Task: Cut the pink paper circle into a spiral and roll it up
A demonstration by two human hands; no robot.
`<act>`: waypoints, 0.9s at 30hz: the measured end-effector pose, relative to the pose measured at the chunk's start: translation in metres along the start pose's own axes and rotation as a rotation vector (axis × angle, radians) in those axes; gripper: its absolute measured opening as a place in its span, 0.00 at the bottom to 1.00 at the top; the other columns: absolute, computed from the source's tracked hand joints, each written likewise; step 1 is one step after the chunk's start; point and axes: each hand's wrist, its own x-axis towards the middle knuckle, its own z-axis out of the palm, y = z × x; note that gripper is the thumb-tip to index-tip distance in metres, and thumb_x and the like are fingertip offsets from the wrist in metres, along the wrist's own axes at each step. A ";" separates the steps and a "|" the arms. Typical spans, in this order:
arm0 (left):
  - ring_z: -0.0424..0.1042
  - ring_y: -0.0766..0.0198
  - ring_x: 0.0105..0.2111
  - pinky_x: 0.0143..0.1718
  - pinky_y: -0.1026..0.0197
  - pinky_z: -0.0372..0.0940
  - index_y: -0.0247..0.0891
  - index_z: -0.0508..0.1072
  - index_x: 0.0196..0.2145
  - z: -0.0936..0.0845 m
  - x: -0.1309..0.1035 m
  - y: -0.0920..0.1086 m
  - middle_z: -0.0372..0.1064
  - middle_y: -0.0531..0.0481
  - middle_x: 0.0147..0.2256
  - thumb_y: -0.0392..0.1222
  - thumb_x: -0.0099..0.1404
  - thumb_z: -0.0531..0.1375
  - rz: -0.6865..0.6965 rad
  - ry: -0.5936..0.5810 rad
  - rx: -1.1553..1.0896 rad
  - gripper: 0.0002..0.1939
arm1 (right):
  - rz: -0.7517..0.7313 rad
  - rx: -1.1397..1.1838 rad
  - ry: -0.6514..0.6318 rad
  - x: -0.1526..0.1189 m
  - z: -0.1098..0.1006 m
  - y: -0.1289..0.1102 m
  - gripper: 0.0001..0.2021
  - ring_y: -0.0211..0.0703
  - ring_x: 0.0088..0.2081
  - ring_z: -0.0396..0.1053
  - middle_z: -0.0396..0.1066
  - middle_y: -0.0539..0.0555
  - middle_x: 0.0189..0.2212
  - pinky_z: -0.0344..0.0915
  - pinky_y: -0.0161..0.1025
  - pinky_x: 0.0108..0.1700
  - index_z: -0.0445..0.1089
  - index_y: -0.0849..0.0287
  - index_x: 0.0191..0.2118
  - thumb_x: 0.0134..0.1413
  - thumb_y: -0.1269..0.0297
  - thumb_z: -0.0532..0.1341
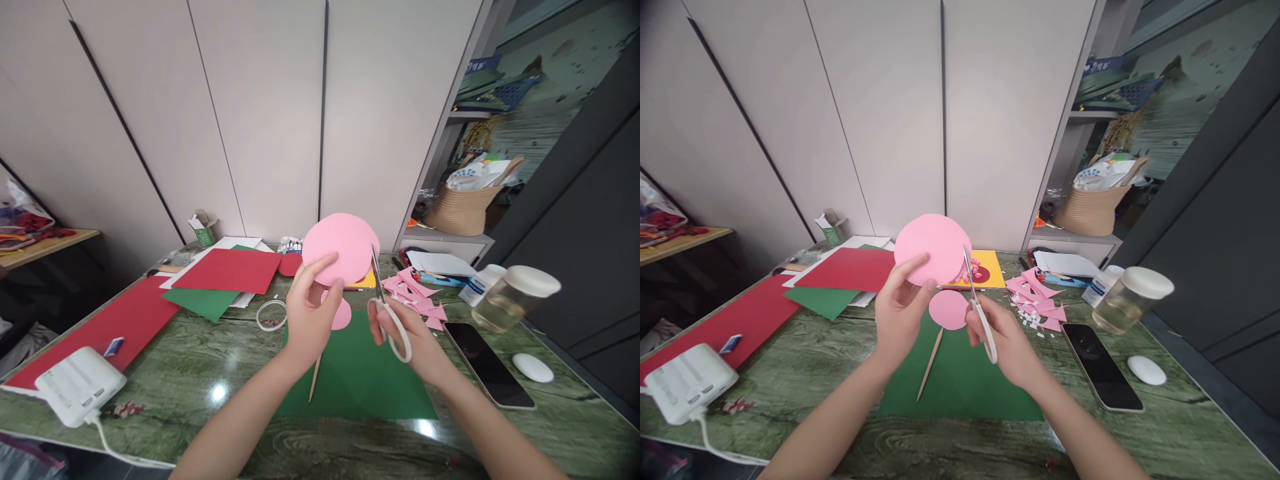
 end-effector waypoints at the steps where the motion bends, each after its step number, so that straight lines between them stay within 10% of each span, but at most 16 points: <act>1: 0.66 0.60 0.50 0.48 0.58 0.66 0.43 0.70 0.47 0.000 0.000 0.000 0.67 0.47 0.47 0.35 0.59 0.59 0.005 0.001 0.005 0.16 | 0.003 0.005 -0.001 0.000 0.000 -0.001 0.18 0.37 0.24 0.56 0.60 0.47 0.20 0.52 0.35 0.27 0.58 0.58 0.28 0.61 0.50 0.49; 27: 0.67 0.61 0.47 0.43 0.61 0.68 0.42 0.72 0.45 -0.002 0.001 0.003 0.67 0.46 0.46 0.36 0.61 0.57 -0.023 -0.021 0.018 0.14 | -0.012 -0.022 0.005 0.000 -0.002 -0.004 0.19 0.36 0.23 0.55 0.60 0.47 0.20 0.51 0.35 0.27 0.58 0.58 0.27 0.60 0.48 0.48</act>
